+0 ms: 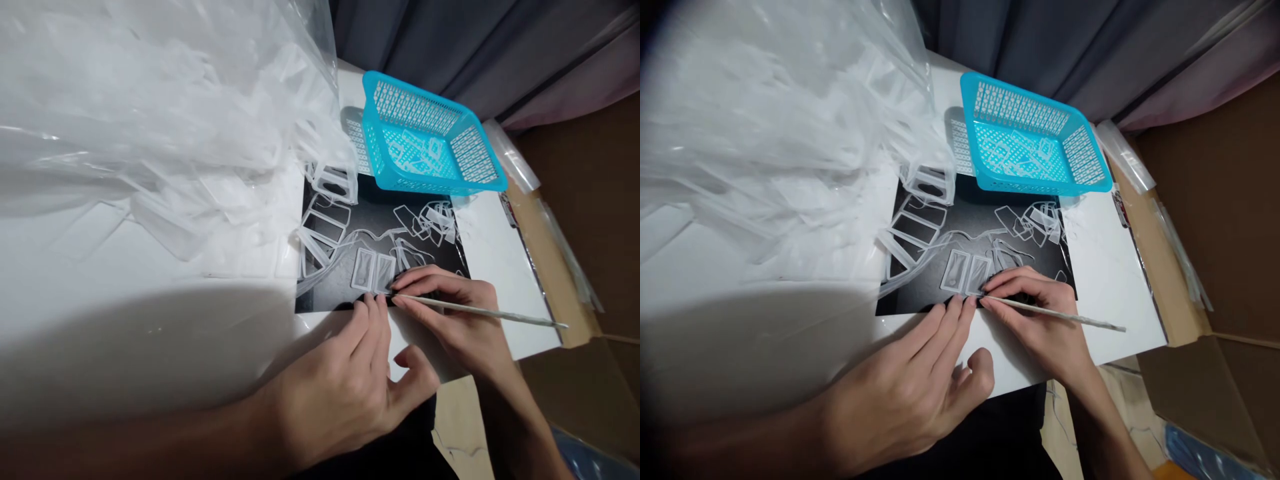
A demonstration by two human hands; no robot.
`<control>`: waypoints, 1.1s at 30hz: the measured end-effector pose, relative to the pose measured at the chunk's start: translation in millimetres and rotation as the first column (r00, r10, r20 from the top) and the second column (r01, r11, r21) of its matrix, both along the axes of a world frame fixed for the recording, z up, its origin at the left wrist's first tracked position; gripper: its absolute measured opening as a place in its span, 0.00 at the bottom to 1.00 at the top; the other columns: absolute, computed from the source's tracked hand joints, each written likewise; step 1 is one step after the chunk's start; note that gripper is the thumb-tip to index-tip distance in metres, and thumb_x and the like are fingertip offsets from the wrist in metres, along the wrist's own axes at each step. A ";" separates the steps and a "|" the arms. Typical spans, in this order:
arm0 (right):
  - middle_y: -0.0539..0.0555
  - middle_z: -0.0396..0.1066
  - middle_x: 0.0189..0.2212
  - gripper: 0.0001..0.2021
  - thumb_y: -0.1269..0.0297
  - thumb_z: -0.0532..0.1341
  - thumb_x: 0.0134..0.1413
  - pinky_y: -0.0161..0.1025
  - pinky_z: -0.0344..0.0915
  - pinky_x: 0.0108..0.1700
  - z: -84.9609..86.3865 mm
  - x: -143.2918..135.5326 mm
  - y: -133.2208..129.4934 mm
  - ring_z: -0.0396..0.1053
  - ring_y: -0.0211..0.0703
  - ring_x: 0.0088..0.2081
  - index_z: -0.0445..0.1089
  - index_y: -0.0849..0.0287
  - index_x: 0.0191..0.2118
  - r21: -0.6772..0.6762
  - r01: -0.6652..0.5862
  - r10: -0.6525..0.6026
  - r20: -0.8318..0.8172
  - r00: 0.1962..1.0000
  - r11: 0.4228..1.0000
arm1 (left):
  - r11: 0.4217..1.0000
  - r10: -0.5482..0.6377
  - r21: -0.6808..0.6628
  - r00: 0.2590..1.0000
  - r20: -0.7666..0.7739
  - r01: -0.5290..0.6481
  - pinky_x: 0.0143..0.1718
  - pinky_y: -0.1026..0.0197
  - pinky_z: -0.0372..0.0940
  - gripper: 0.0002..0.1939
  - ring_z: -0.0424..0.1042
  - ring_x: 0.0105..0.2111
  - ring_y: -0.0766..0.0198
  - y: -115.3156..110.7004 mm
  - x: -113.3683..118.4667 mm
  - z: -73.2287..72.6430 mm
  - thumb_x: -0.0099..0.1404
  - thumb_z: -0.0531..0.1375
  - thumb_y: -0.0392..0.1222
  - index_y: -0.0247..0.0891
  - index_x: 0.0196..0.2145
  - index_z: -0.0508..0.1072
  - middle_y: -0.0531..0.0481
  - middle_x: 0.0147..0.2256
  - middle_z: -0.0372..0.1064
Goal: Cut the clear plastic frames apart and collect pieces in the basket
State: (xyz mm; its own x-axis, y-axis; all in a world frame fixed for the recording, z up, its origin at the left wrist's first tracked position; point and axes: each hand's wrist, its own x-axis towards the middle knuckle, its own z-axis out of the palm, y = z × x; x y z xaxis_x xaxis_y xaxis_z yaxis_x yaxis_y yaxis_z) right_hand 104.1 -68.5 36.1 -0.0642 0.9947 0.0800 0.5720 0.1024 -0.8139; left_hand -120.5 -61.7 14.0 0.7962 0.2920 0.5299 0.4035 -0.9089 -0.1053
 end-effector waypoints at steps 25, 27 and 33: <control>0.62 0.85 0.50 0.10 0.78 0.60 0.73 0.49 0.73 0.44 3.9 -5.8 -15.0 0.84 0.55 0.49 0.77 0.58 0.48 0.288 -0.426 0.185 0.601 0.777 0.858 | 1.000 0.009 -0.021 0.999 -0.034 -0.010 0.59 0.46 0.75 0.11 0.84 0.54 0.40 -2.0 0.9 -2.3 0.79 0.46 0.36 0.33 0.46 0.68 0.21 0.52 0.81; 0.65 0.85 0.49 0.09 0.78 0.59 0.74 0.48 0.73 0.43 -0.1 -6.8 -16.1 0.84 0.55 0.48 0.76 0.60 0.49 0.318 -0.446 0.159 0.639 0.753 0.836 | 1.000 0.006 -0.025 1.000 -0.031 -0.007 0.59 0.46 0.74 0.11 0.84 0.54 0.40 -2.3 1.1 -2.4 0.79 0.46 0.36 0.33 0.46 0.68 0.21 0.52 0.81; 0.65 0.85 0.49 0.09 0.78 0.61 0.72 0.50 0.77 0.45 -11.4 -6.2 -12.4 0.84 0.57 0.49 0.75 0.59 0.49 0.394 -0.441 0.091 0.654 0.751 0.807 | 0.999 0.017 -0.030 0.999 -0.050 -0.019 0.61 0.45 0.72 0.11 0.84 0.55 0.40 -3.2 0.8 -2.3 0.78 0.48 0.37 0.33 0.45 0.68 0.20 0.52 0.80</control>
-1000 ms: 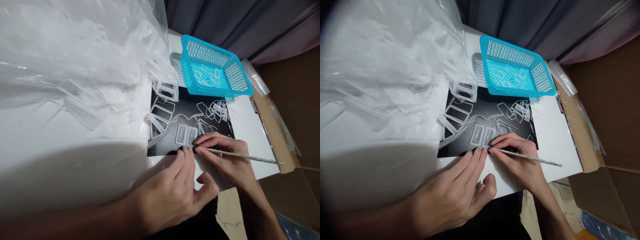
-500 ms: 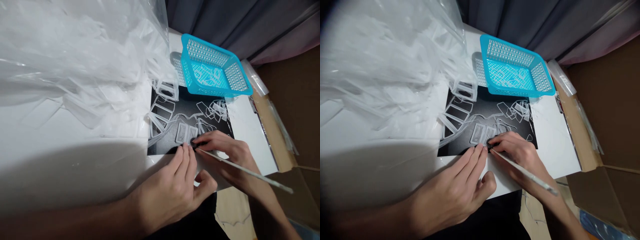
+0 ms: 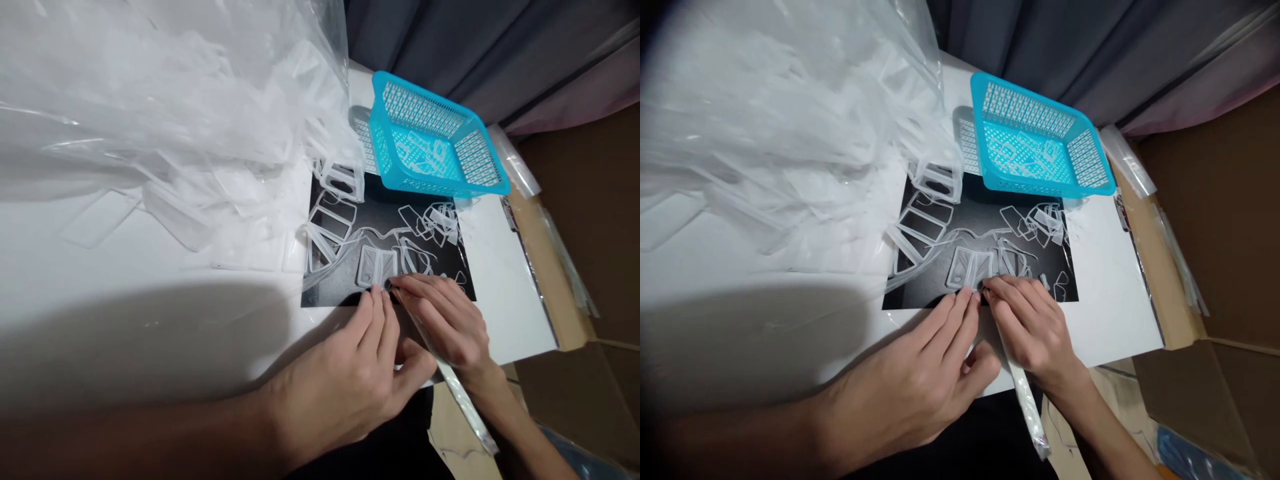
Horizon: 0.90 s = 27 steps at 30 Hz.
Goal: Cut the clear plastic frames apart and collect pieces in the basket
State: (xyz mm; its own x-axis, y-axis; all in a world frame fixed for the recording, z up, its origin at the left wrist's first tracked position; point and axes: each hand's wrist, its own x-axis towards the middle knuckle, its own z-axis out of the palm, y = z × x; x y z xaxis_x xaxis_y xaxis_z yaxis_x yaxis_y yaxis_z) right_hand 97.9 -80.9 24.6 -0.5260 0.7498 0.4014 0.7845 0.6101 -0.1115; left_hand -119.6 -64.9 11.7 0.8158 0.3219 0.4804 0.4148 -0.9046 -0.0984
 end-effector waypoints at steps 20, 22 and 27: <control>0.55 0.87 0.43 0.06 0.66 0.68 0.71 0.46 0.79 0.44 14.2 27.4 50.9 0.86 0.53 0.43 0.78 0.53 0.38 0.189 0.501 -0.461 -0.219 0.860 0.845 | 1.000 -0.020 -0.017 0.999 -0.051 0.019 0.60 0.44 0.71 0.12 0.81 0.57 0.34 -1.8 -1.2 -2.4 0.76 0.51 0.43 0.32 0.47 0.68 0.15 0.56 0.77; 0.56 0.87 0.43 0.07 0.65 0.69 0.70 0.47 0.77 0.43 22.2 42.5 57.5 0.86 0.56 0.42 0.79 0.55 0.37 0.253 0.582 -0.535 -0.236 0.811 0.772 | 1.000 -0.024 -0.015 0.999 -0.047 0.024 0.60 0.44 0.70 0.12 0.81 0.56 0.35 -2.2 -1.1 -3.4 0.76 0.51 0.43 0.32 0.47 0.68 0.16 0.56 0.77; 0.59 0.87 0.43 0.07 0.64 0.71 0.67 0.48 0.76 0.41 41.1 63.6 58.3 0.85 0.56 0.40 0.78 0.53 0.35 0.197 0.658 -0.565 -0.373 0.736 0.727 | 1.000 -0.021 -0.007 0.998 -0.054 0.021 0.60 0.43 0.69 0.13 0.81 0.56 0.34 0.9 -2.4 -2.1 0.76 0.52 0.43 0.31 0.49 0.69 0.18 0.55 0.78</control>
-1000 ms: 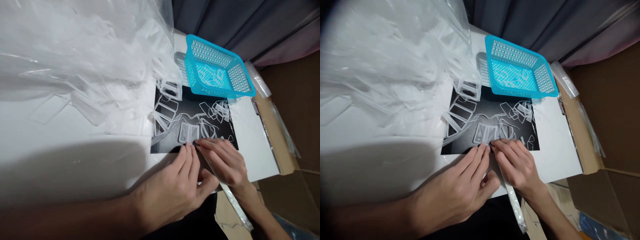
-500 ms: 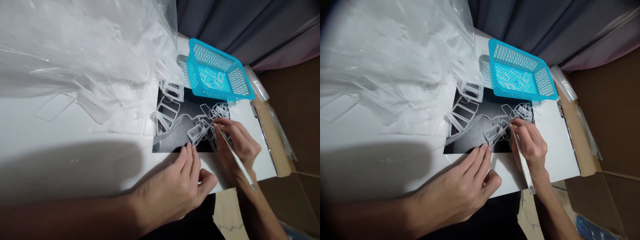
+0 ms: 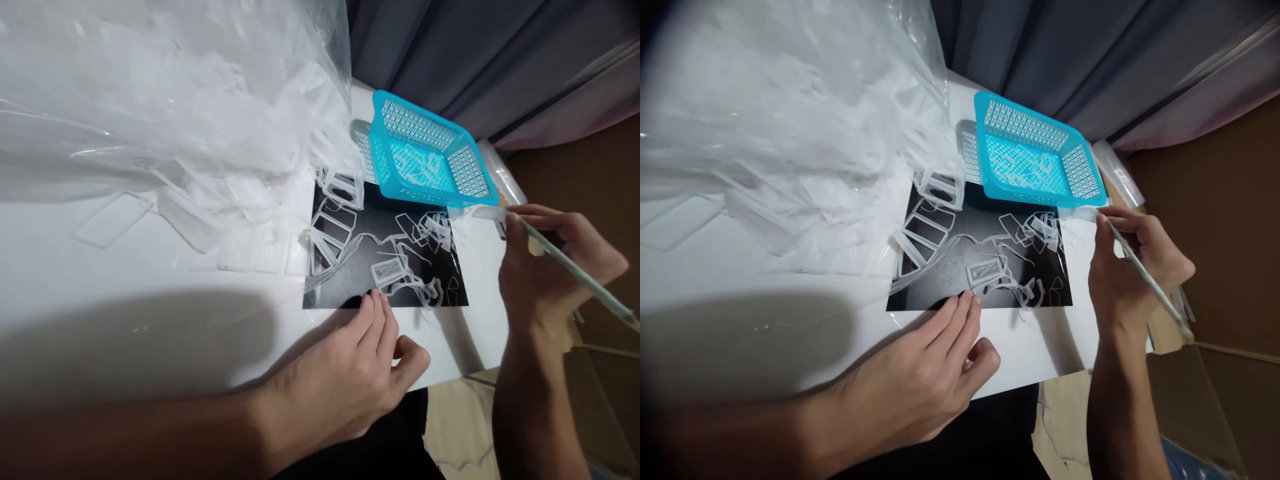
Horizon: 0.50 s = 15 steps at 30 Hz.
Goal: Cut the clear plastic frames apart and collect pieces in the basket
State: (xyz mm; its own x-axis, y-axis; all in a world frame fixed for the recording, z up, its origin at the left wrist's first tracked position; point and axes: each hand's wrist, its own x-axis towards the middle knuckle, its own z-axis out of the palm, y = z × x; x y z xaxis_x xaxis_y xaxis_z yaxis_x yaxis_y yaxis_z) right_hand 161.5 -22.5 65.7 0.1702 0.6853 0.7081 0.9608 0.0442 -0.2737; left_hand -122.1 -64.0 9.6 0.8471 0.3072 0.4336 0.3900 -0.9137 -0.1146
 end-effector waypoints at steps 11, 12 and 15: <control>0.53 0.85 0.35 0.09 0.60 0.80 0.55 0.46 0.81 0.44 8.1 -8.8 6.5 0.84 0.47 0.38 0.82 0.55 0.33 0.019 -0.264 0.231 -0.551 0.802 0.964 | 0.983 0.080 -0.168 0.994 0.069 -0.068 0.63 0.42 0.64 0.27 0.75 0.64 0.35 11.0 -3.0 -7.6 0.74 0.58 0.49 0.26 0.61 0.66 0.22 0.63 0.73; 0.53 0.86 0.35 0.10 0.58 0.80 0.54 0.45 0.81 0.43 9.5 -4.2 8.0 0.84 0.46 0.37 0.83 0.55 0.33 -0.027 -0.265 0.200 -0.579 0.790 0.964 | 0.981 0.092 -0.180 0.993 0.077 -0.077 0.64 0.41 0.63 0.28 0.74 0.65 0.34 10.7 -2.5 -10.2 0.73 0.58 0.48 0.24 0.62 0.65 0.20 0.64 0.72; 0.56 0.87 0.35 0.14 0.52 0.81 0.50 0.43 0.80 0.38 10.9 14.9 6.5 0.85 0.49 0.36 0.84 0.55 0.32 -0.215 -0.217 0.059 -0.570 0.820 0.952 | 0.985 0.063 -0.168 0.992 0.107 -0.044 0.66 0.40 0.60 0.30 0.71 0.67 0.31 10.3 -2.4 -13.8 0.73 0.59 0.49 0.25 0.64 0.65 0.20 0.65 0.70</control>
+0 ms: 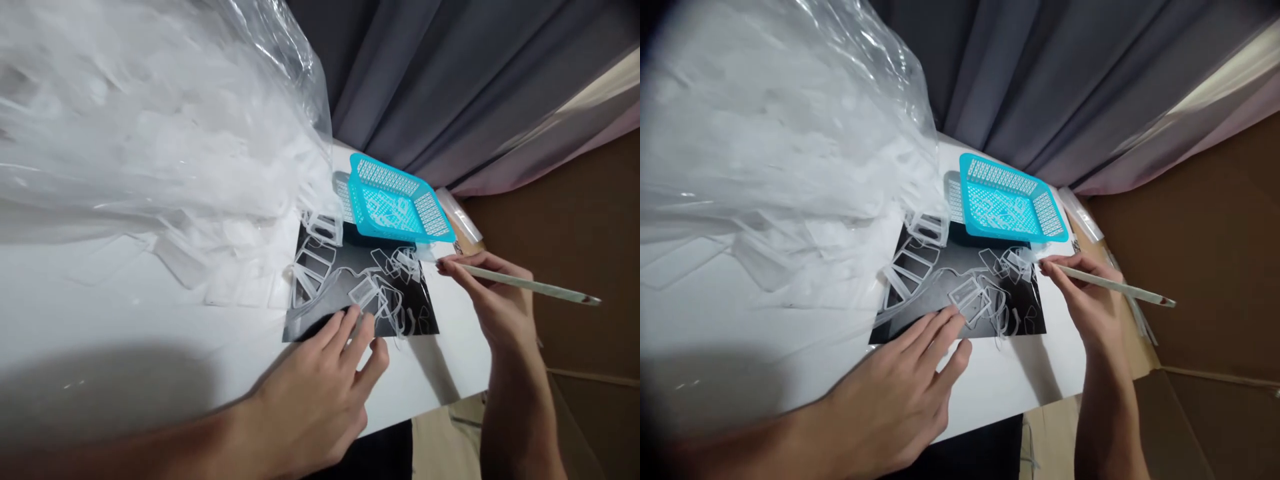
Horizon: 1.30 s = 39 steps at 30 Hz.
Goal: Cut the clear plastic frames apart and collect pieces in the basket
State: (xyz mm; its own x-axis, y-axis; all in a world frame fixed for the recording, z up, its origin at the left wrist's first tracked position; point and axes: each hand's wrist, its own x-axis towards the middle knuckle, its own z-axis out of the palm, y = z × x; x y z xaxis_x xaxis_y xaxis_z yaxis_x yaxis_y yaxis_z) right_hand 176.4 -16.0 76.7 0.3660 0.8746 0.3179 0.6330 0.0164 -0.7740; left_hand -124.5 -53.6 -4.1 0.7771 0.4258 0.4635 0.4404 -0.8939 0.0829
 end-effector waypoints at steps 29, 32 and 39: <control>0.55 0.84 0.41 0.06 0.64 0.72 0.66 0.49 0.76 0.52 -58.4 -79.0 -61.2 0.82 0.49 0.45 0.82 0.52 0.35 -0.154 -0.318 0.303 -0.111 0.947 0.936 | 0.994 -0.057 0.086 0.994 -0.092 0.065 0.66 0.43 0.61 0.31 0.76 0.63 0.34 -4.0 0.5 5.6 0.75 0.56 0.47 0.20 0.66 0.63 0.17 0.61 0.74; 0.55 0.84 0.40 0.06 0.65 0.72 0.67 0.49 0.76 0.51 -58.5 -79.2 -61.5 0.81 0.49 0.45 0.81 0.53 0.35 -0.130 -0.330 0.318 -0.104 0.942 0.935 | 0.994 -0.051 0.093 0.993 -0.105 0.061 0.66 0.43 0.62 0.31 0.77 0.62 0.34 -3.3 0.4 7.2 0.74 0.56 0.48 0.22 0.66 0.62 0.17 0.61 0.74; 0.55 0.84 0.40 0.06 0.66 0.72 0.67 0.49 0.76 0.51 -57.9 -80.5 -61.6 0.81 0.48 0.45 0.81 0.53 0.35 -0.123 -0.326 0.316 -0.089 0.944 0.937 | 0.994 -0.054 0.090 0.991 -0.126 0.065 0.64 0.45 0.64 0.26 0.78 0.62 0.38 -1.5 0.9 11.6 0.76 0.54 0.48 0.26 0.63 0.63 0.20 0.61 0.75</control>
State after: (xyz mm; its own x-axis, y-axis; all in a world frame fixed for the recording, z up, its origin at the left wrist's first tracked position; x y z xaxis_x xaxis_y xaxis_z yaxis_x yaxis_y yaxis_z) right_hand 95.9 -77.5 18.7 0.0752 0.9819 0.1736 0.5580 0.1028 -0.8234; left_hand -123.5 -55.1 7.4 0.8533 0.3365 0.3984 0.3879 -0.9201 -0.0537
